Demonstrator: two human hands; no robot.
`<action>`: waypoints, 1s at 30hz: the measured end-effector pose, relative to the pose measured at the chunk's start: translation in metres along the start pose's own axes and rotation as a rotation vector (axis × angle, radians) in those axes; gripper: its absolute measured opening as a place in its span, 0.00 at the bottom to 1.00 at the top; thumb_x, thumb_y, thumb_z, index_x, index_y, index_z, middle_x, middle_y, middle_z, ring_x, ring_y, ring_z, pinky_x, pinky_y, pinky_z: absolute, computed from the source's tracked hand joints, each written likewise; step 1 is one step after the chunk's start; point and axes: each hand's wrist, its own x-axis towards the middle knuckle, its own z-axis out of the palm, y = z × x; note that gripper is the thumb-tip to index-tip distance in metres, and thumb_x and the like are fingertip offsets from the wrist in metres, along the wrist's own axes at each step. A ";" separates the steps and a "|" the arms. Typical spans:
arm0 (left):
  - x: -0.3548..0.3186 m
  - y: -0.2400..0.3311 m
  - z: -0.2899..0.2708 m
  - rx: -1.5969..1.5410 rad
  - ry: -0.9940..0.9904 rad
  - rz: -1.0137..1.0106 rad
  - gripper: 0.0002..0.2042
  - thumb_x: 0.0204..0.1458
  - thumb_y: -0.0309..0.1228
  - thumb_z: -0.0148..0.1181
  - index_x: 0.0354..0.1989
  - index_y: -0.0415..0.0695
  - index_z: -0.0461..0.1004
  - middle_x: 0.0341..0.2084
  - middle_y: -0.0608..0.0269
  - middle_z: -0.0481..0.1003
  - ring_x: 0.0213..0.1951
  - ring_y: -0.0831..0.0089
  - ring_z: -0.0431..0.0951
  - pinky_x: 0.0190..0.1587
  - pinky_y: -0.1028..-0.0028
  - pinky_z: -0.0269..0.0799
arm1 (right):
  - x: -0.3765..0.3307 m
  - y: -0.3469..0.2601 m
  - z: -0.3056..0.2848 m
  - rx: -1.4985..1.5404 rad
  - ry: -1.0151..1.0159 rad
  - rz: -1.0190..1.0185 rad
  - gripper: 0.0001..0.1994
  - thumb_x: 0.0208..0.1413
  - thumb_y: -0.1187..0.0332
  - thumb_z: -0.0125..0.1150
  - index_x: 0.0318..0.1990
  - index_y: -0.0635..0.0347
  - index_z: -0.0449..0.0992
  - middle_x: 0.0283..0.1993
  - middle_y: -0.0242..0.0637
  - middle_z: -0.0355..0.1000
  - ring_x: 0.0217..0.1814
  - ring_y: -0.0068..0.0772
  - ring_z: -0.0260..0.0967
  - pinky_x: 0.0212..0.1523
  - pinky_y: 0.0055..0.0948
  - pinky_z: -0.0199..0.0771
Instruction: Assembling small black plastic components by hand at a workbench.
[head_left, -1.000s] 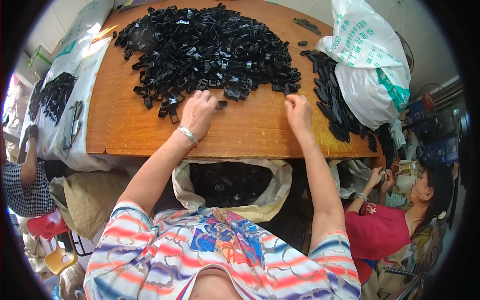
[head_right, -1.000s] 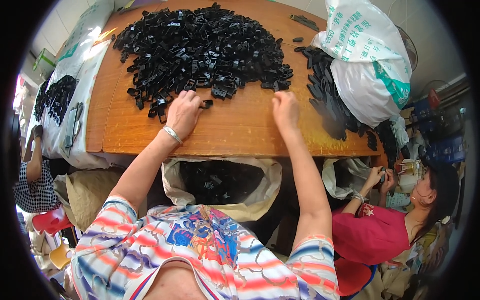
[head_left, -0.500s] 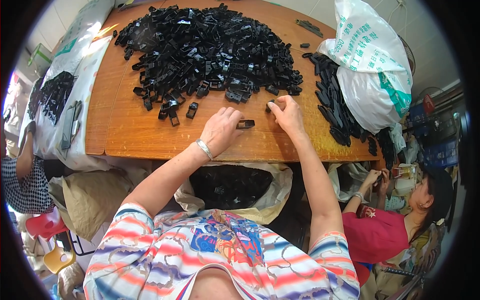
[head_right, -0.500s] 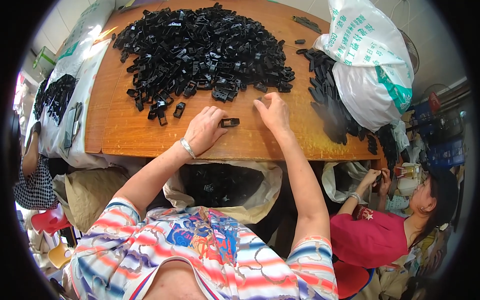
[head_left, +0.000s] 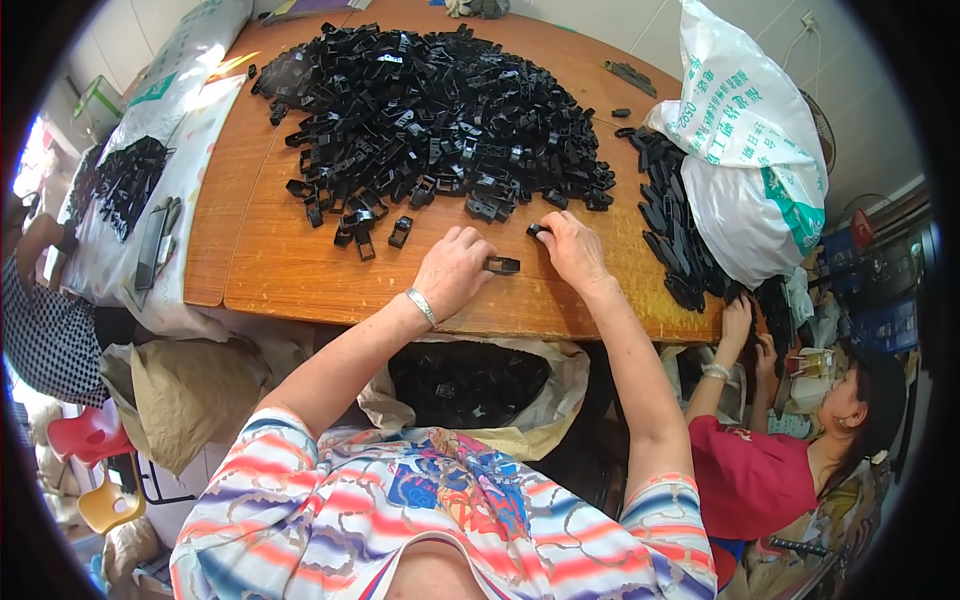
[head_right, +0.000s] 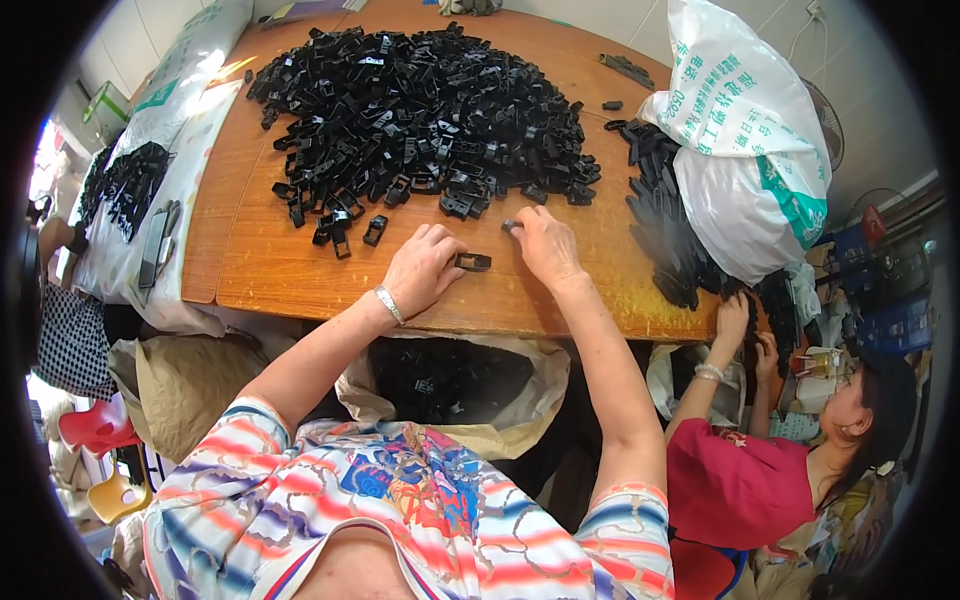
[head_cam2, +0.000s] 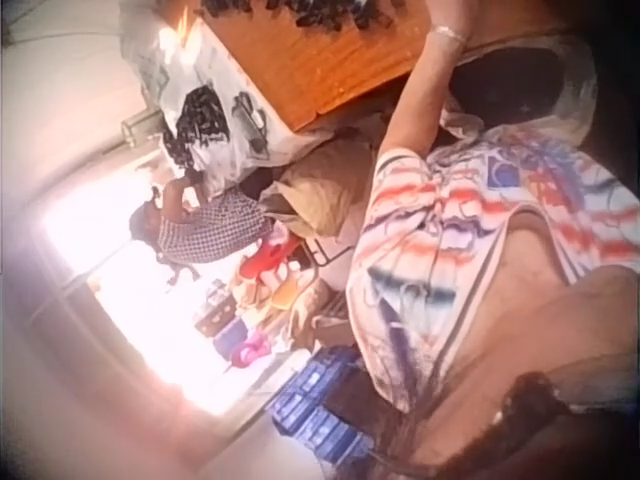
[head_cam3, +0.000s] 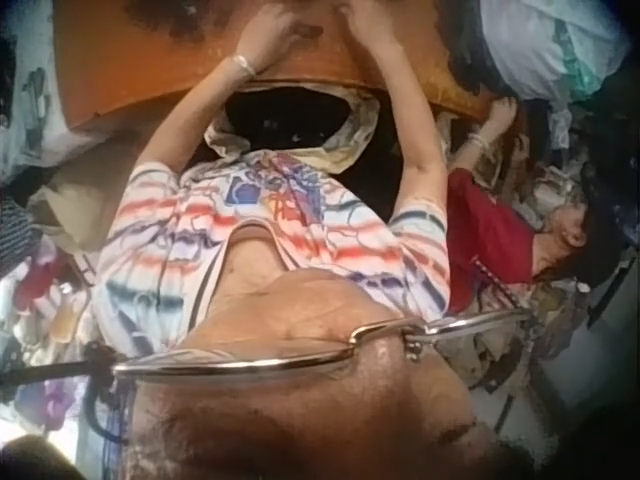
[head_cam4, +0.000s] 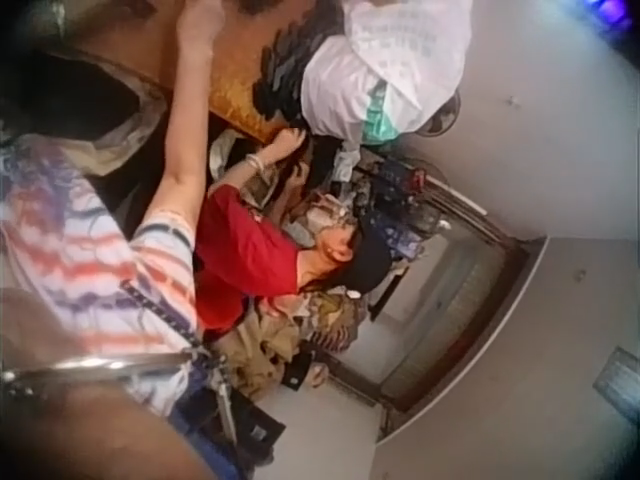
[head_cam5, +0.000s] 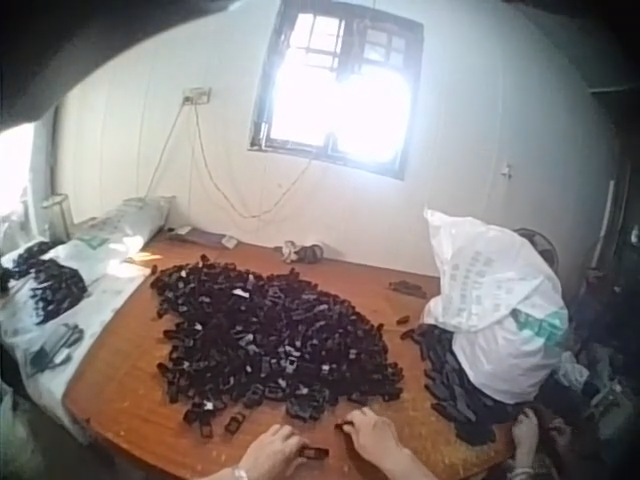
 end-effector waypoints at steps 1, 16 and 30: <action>0.000 0.000 0.001 -0.002 0.000 0.001 0.15 0.43 0.26 0.68 0.40 0.40 0.75 0.38 0.56 0.72 0.45 0.55 0.71 0.49 0.63 0.70 | 0.001 0.003 0.001 -0.002 0.000 0.001 0.07 0.56 0.68 0.62 0.40 0.59 0.78 0.43 0.46 0.72 0.43 0.54 0.73 0.42 0.46 0.75; 0.001 -0.007 0.005 -0.024 0.036 -0.052 0.13 0.44 0.28 0.70 0.38 0.41 0.75 0.37 0.58 0.72 0.44 0.56 0.70 0.47 0.63 0.70 | -0.027 -0.015 -0.006 0.099 0.040 -0.034 0.12 0.49 0.77 0.66 0.43 0.62 0.78 0.40 0.46 0.72 0.43 0.51 0.73 0.43 0.41 0.75; 0.001 -0.007 0.005 -0.018 -0.016 -0.098 0.12 0.43 0.29 0.69 0.37 0.41 0.77 0.38 0.57 0.72 0.46 0.56 0.70 0.50 0.64 0.71 | -0.032 -0.057 -0.007 0.138 -0.026 -0.207 0.07 0.50 0.78 0.63 0.38 0.62 0.77 0.37 0.45 0.69 0.39 0.52 0.73 0.37 0.43 0.75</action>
